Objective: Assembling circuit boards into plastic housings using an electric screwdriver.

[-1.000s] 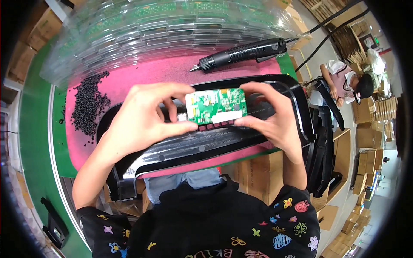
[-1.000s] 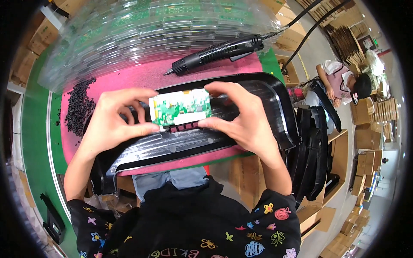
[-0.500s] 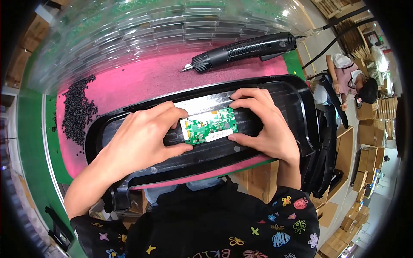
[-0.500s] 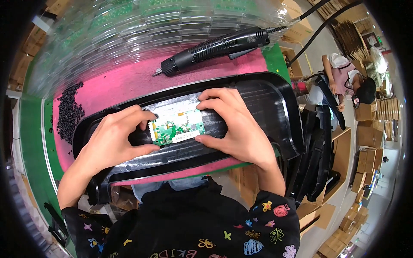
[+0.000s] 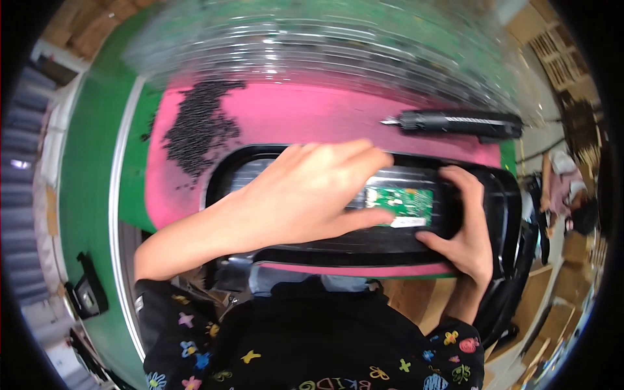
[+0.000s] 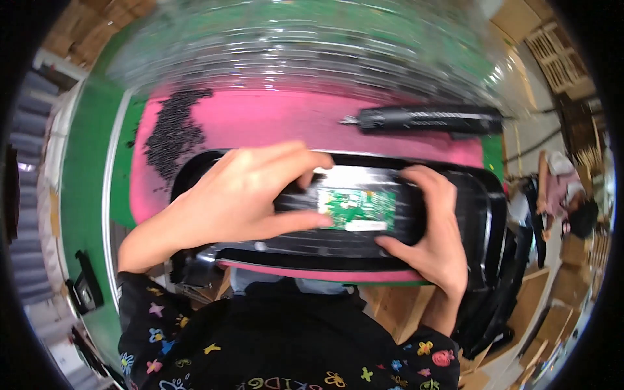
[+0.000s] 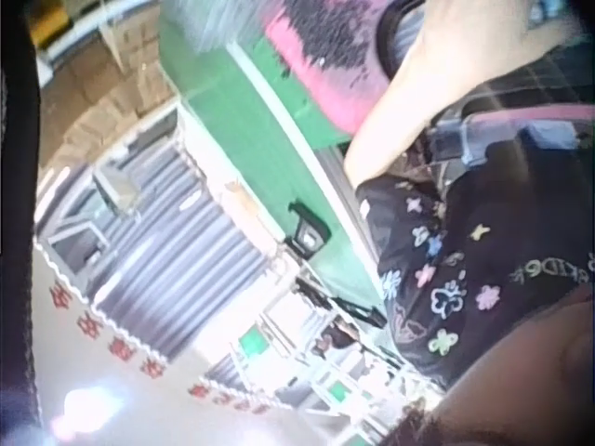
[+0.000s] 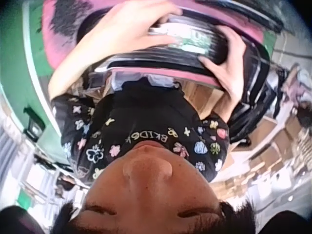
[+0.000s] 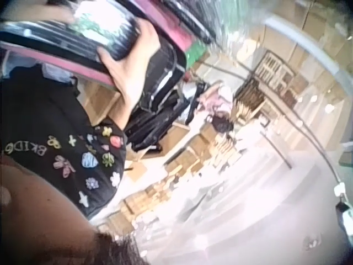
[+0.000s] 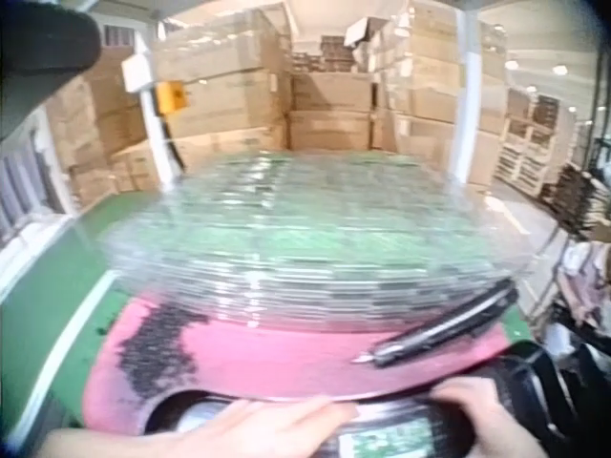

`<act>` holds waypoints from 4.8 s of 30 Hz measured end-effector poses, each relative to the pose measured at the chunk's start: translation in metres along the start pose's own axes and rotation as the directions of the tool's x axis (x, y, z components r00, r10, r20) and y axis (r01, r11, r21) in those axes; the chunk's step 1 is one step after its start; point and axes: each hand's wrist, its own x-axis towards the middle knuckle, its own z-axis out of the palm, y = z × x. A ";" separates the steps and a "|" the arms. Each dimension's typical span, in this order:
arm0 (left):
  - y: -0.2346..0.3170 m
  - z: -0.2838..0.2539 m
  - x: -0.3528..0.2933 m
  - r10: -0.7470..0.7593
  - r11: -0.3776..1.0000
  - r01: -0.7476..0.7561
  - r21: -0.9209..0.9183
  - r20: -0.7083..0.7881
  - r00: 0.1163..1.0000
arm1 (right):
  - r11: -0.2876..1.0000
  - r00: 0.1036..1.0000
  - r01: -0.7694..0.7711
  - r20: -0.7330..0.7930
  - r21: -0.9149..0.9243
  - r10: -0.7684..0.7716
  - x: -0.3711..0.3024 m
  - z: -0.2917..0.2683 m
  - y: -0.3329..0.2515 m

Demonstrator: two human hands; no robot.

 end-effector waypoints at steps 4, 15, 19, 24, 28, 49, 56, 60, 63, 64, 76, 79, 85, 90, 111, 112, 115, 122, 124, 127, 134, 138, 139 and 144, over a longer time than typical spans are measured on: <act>-0.024 -0.042 -0.005 0.078 0.983 0.004 0.181 -0.441 0.894 | 0.999 0.943 -0.010 -0.330 0.052 0.026 -0.014 -0.006 0.008; -0.083 -0.060 -0.069 -0.323 0.856 0.356 0.374 -0.150 0.934 | 0.954 0.908 -0.267 -0.296 0.135 0.296 0.048 -0.066 0.054; -0.094 -0.056 -0.061 -0.348 0.862 0.380 0.336 -0.153 0.925 | 0.952 0.751 -0.055 -0.615 0.301 0.238 0.074 -0.029 0.038; -0.088 -0.059 -0.063 -0.288 0.877 0.346 0.332 -0.214 0.934 | 0.757 0.763 0.328 -0.631 0.565 0.141 0.112 0.018 -0.025; -0.087 -0.058 -0.058 -0.297 0.867 0.374 0.329 -0.263 0.918 | 0.294 0.953 0.177 -0.238 0.939 0.189 0.117 0.014 -0.026; -0.013 -0.032 0.030 -0.178 0.636 0.242 -0.732 0.166 0.970 | -0.241 0.900 0.378 -0.415 0.894 -0.130 0.059 -0.003 -0.028; -0.018 -0.022 0.029 -0.156 0.507 0.280 -0.815 0.232 0.960 | -0.151 0.839 0.527 -0.540 0.836 -0.062 0.048 -0.017 -0.049; -0.018 -0.020 0.029 -0.141 0.494 0.292 -0.819 0.256 0.956 | -0.126 0.829 0.543 -0.554 0.830 -0.075 0.047 -0.014 -0.048; -0.021 -0.019 0.026 -0.122 0.491 0.275 -0.827 0.247 0.961 | -0.107 0.827 0.547 -0.556 0.830 -0.083 0.044 -0.013 -0.051; -0.021 -0.018 0.025 -0.111 0.484 0.271 -0.832 0.249 0.962 | -0.109 0.827 0.546 -0.555 0.831 -0.085 0.044 -0.013 -0.051; -0.004 -0.016 0.023 -0.012 0.861 0.012 -0.508 0.003 1.000 | -0.023 0.817 0.546 -0.538 0.838 -0.207 0.043 -0.006 -0.051; 0.001 -0.018 0.022 0.093 0.908 -0.108 -0.405 -0.057 0.994 | 0.013 0.822 0.543 -0.528 0.840 -0.212 0.044 -0.003 -0.052; 0.001 -0.005 0.020 0.178 0.951 -0.220 -0.217 -0.198 0.964 | 0.062 0.805 0.528 -0.476 0.847 -0.355 0.047 -0.001 -0.042; 0.006 -0.005 0.019 0.234 0.965 -0.254 -0.069 -0.217 0.948 | 0.136 0.847 0.496 -0.444 0.858 -0.292 0.039 -0.003 -0.049; -0.010 0.006 0.013 0.201 0.977 -0.169 -0.127 0.306 0.931 | 0.581 0.923 0.325 -0.384 0.746 -0.023 0.045 -0.016 -0.030; -0.008 0.005 0.012 0.162 0.982 -0.122 -0.143 0.319 0.934 | 0.581 0.923 0.328 -0.385 0.745 -0.027 0.045 -0.016 -0.029; -0.006 0.005 0.012 0.123 0.984 -0.071 -0.165 0.328 0.937 | 0.579 0.920 0.371 -0.372 0.726 -0.123 0.046 -0.016 -0.023; 0.000 0.002 0.010 0.084 0.989 -0.036 -0.145 0.344 0.935 | 0.542 0.907 0.419 -0.362 0.729 -0.214 0.046 -0.015 -0.022; 0.001 0.002 0.010 0.077 0.989 -0.029 -0.145 0.342 0.936 | 0.579 0.908 0.389 -0.404 0.717 -0.110 0.046 -0.011 -0.027; 0.002 0.000 0.011 0.070 0.990 -0.022 -0.141 0.342 0.937 | 0.550 0.907 0.416 -0.368 0.724 -0.202 0.051 -0.015 -0.018; -0.005 0.003 0.009 0.082 0.986 -0.029 -0.162 0.327 0.941 | 0.622 0.932 0.306 -0.362 0.721 -0.039 0.053 -0.007 -0.033; -0.002 0.001 0.009 0.083 0.987 -0.033 -0.157 0.323 0.943 | 0.627 0.928 0.333 -0.363 0.704 -0.085 0.053 -0.009 -0.030; -0.001 -0.001 0.010 0.058 0.991 -0.012 -0.130 0.355 0.933 | 0.606 0.920 0.361 -0.377 0.708 -0.108 0.052 -0.010 -0.028; -0.004 0.002 0.011 0.073 0.997 -0.050 -0.067 0.411 0.909 | 0.577 0.905 0.418 -0.378 0.701 -0.196 0.049 -0.011 -0.023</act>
